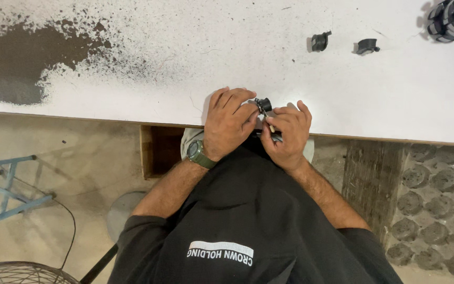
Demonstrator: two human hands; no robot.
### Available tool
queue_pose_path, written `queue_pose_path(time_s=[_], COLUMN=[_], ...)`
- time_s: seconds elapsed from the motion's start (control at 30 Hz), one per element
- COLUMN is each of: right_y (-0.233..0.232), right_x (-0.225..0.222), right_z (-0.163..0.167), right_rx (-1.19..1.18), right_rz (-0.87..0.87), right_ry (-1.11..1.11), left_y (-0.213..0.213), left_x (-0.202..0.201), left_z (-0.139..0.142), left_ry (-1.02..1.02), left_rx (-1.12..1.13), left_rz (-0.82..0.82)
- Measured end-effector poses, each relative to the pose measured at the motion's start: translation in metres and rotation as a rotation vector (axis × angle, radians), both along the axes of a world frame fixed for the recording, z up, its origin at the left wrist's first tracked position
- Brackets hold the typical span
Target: The person sits at a white workbench fitting small black plastic components together by hand, using a small blade to trim and scrape the parts, and places finished assemblies into a growing pile of completed pieces on the table.
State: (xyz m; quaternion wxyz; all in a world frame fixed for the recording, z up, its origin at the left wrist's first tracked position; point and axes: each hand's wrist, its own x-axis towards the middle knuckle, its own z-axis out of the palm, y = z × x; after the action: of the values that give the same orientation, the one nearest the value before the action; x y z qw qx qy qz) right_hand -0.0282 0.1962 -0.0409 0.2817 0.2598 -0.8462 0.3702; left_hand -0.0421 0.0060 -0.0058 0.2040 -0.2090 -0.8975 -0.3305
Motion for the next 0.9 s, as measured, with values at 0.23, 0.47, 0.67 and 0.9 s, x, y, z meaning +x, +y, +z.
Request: queue_pose_path(time_s=[0.23, 0.47, 0.67, 0.9], right_y=[-0.0008, -0.0017, -0.0022, -0.0009], right_x=[-0.0007, -0.0017, -0.0024, -0.0041], right_z=[0.0042, 0.0026, 0.0025, 0.0049], right_rx=[0.017, -0.001, 0.008, 0.011], right_rz=[-0.006, 0.01, -0.005, 0.015], right_ry=[-0.016, -0.031, -0.038, -0.037], left_y=[0.0006, -0.0026, -0.001, 0.0021], left_x=[-0.0004, 0.0018, 0.0032, 0.0012], left_z=[-0.0026, -0.0069, -0.0076, -0.0056], left_ry=[0.005, 0.047, 0.099, 0.031], left_rx=[0.014, 0.048, -0.085, 0.02], left_rz=[-0.006, -0.036, -0.035, 0.021])
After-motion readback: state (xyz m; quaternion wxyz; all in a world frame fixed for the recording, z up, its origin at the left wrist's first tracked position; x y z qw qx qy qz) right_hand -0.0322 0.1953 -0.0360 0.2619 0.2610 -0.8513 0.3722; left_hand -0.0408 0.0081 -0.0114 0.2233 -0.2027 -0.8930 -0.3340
